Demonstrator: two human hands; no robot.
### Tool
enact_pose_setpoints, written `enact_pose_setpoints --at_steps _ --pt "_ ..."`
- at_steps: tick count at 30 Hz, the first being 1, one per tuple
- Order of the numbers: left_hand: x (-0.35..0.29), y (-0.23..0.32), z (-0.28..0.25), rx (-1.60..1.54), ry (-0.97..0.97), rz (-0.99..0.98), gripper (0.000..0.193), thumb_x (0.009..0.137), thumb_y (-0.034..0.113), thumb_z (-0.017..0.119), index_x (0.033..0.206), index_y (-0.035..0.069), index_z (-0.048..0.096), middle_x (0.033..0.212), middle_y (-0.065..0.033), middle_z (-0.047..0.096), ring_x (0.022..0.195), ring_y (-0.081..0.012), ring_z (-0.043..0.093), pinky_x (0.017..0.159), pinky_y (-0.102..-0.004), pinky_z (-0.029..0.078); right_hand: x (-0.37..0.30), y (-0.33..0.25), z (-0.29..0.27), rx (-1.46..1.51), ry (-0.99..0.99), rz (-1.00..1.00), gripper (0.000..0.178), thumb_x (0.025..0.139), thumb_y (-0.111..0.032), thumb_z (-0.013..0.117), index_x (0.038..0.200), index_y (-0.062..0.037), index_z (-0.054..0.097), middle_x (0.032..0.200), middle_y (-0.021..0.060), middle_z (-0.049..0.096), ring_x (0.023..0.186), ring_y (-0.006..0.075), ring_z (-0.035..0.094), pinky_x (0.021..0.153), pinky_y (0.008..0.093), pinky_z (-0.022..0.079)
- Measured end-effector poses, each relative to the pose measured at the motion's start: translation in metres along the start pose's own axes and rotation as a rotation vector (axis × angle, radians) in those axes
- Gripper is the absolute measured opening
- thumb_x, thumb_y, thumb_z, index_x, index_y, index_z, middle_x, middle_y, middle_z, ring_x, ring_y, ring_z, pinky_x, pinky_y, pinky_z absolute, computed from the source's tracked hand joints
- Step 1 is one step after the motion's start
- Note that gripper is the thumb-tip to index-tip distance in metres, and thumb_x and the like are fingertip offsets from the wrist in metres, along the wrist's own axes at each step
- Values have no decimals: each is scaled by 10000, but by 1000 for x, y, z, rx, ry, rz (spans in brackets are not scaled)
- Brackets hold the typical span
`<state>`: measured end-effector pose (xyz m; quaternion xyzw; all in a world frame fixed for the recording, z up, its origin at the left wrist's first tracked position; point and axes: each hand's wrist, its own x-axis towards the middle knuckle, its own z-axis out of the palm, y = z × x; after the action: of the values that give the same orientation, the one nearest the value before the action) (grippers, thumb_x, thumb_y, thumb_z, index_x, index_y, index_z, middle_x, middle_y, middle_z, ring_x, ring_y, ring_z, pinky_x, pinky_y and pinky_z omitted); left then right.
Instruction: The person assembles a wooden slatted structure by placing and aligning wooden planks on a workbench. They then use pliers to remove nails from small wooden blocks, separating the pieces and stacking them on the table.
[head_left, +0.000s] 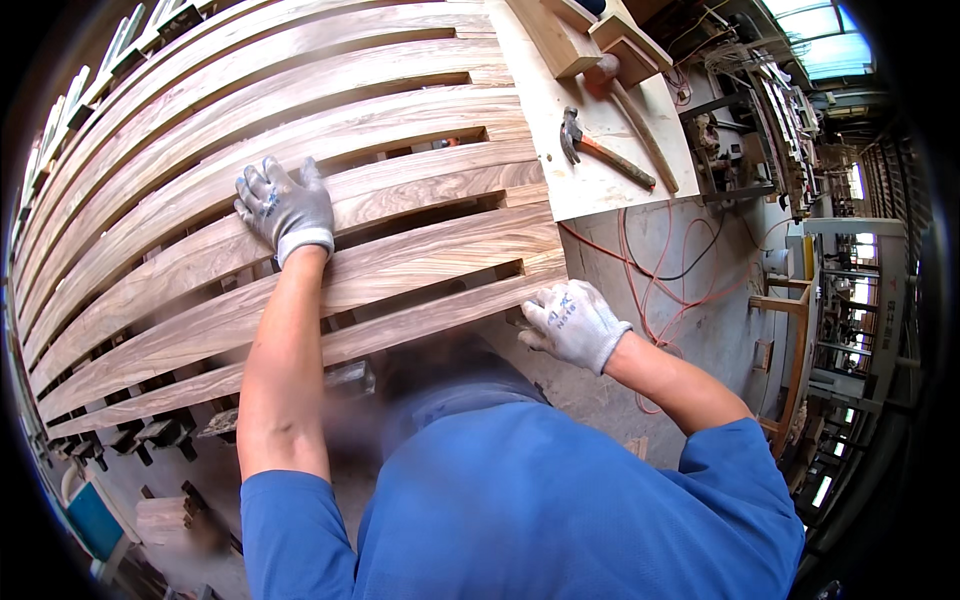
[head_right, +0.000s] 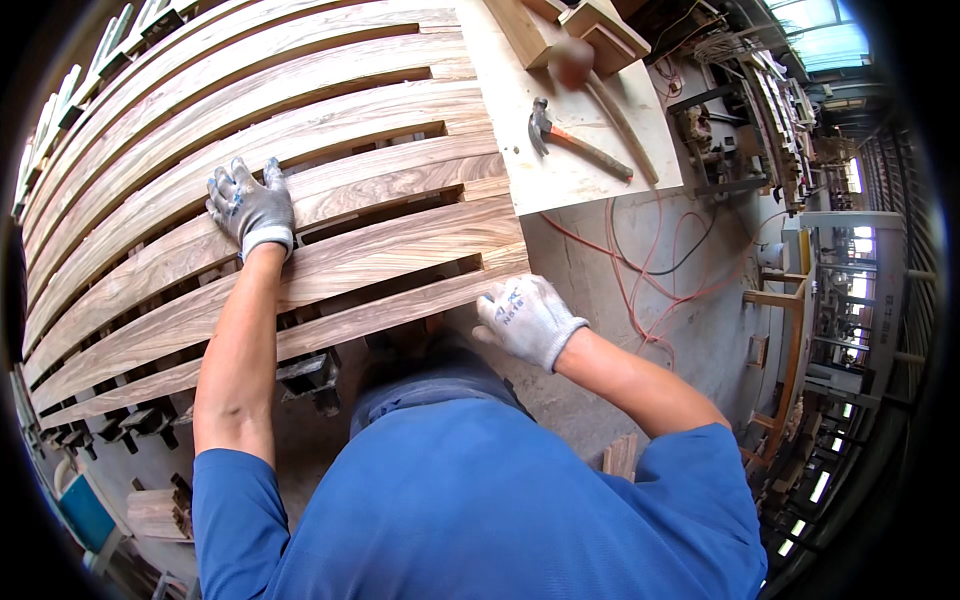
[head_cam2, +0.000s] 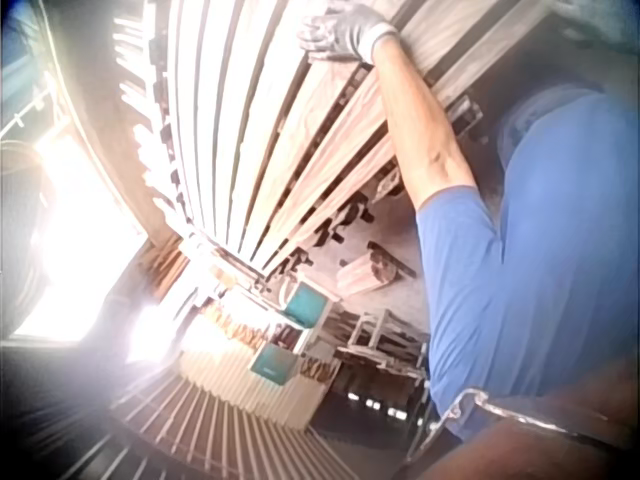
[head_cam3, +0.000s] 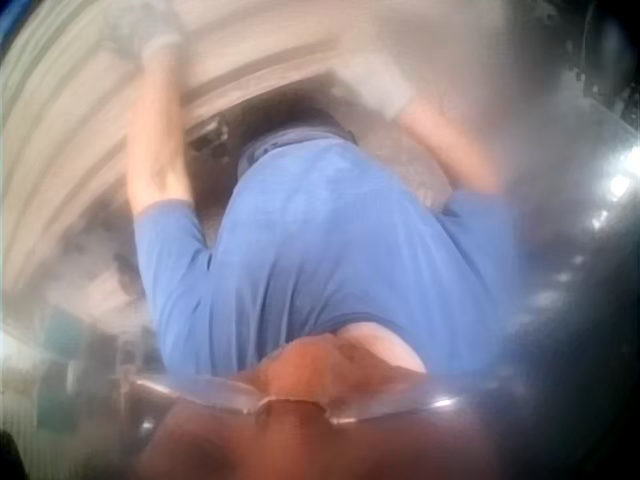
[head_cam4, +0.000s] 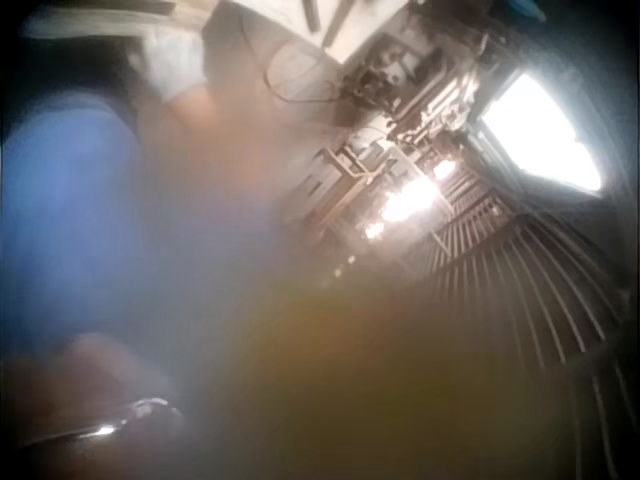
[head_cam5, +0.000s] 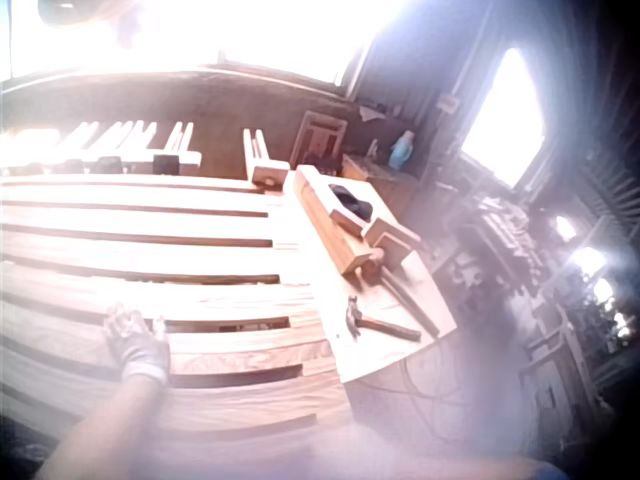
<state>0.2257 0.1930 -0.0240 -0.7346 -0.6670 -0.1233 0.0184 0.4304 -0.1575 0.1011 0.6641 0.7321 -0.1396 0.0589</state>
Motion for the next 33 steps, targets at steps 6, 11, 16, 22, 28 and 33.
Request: enact_pose_setpoints --at_steps 6,11,16,22,28,33 --pt "0 -1 5 8 20 3 739 1054 601 519 1577 79 507 1682 -236 389 1603 -389 274 1320 -543 145 -14 6 11 1 120 67 283 855 -332 818 988 -129 674 822 67 664 749 289 687 683 448 544" --pt "1 -1 5 11 2 2 749 1054 599 512 1587 72 492 1686 -242 378 1606 -395 263 1320 -545 137 -24 25 16 -43 258 228 325 838 -386 835 944 -129 665 866 74 636 801 293 651 716 456 522" --pt "1 -2 5 -16 4 18 765 1055 590 505 1592 46 477 1685 -256 373 1606 -411 253 1318 -560 118 -37 28 33 31 283 287 428 802 -472 842 944 -108 666 962 99 643 925 308 646 799 475 532" --pt "3 -10 8 44 -38 19 804 1071 620 399 1620 34 430 1718 -208 347 1627 -379 217 1343 -506 80 -21 24 50 111 228 300 310 823 -255 771 977 -67 578 1050 182 612 1015 399 630 860 533 530" --pt "13 -22 -33 67 -366 265 873 1088 655 259 1684 18 289 1776 -153 240 1660 -353 137 1347 -475 1 -23 28 72 50 96 430 371 749 -289 781 990 -66 608 1112 205 627 1008 414 658 868 538 542" --pt "5 -38 -81 -59 -651 328 777 1035 607 497 1523 6 557 1637 -241 470 1575 -368 368 1313 -441 266 -7 21 49 60 -39 495 372 783 -245 777 1062 -68 605 1140 222 624 1050 427 672 896 533 553"
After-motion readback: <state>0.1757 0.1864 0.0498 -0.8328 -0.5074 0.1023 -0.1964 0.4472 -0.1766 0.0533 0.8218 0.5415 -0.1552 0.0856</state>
